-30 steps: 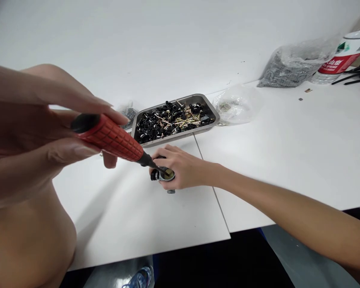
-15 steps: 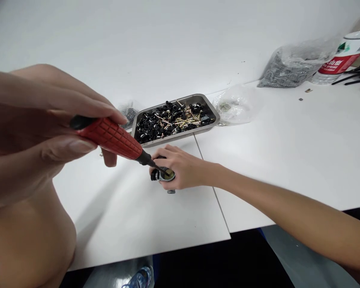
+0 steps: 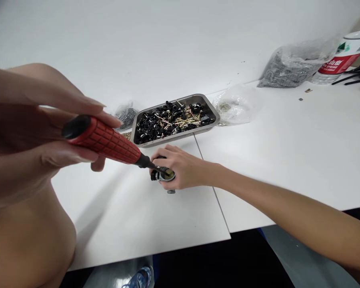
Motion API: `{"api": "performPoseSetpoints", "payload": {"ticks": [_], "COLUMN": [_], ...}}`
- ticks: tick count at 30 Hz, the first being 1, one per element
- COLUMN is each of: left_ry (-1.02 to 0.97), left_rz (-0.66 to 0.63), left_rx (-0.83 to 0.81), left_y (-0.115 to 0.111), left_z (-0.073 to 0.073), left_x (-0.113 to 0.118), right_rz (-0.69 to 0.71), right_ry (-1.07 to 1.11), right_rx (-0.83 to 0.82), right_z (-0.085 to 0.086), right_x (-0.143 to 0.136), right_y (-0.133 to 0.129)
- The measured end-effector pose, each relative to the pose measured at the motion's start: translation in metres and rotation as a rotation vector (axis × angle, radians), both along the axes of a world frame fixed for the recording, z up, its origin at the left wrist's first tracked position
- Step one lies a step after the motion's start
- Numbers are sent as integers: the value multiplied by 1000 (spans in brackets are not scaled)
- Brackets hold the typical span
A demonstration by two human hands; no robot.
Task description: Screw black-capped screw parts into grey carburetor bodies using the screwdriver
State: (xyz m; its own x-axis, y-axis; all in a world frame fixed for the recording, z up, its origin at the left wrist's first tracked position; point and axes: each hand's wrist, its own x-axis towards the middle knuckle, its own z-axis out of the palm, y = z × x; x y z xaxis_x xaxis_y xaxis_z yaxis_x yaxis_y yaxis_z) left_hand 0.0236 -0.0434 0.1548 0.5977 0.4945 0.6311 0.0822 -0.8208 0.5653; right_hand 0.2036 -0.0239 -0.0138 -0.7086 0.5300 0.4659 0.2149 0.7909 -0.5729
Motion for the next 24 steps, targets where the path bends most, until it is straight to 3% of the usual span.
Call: {"api": "performPoseSetpoints", "payload": {"ticks": [4, 10, 14, 19, 24], "left_ry": [58, 35, -25, -37, 10], "left_rz": [-25, 91, 42, -1, -68], "left_rx": [-43, -84, -137, -112, -188], "left_y": [-2, -2, 2, -2, -2], "left_z": [-4, 6, 10, 1, -1], "left_x": [-3, 2, 4, -3, -7], "right_rz": [1, -19, -1, -8, 10], "right_ry": [-9, -4, 24, 4, 31], "right_rx": [-10, -19, -34, 11, 13], "right_z": [0, 5, 4, 0, -2], "right_x": [1, -1, -1, -1, 0], "right_y": [0, -2, -2, 0, 1]}}
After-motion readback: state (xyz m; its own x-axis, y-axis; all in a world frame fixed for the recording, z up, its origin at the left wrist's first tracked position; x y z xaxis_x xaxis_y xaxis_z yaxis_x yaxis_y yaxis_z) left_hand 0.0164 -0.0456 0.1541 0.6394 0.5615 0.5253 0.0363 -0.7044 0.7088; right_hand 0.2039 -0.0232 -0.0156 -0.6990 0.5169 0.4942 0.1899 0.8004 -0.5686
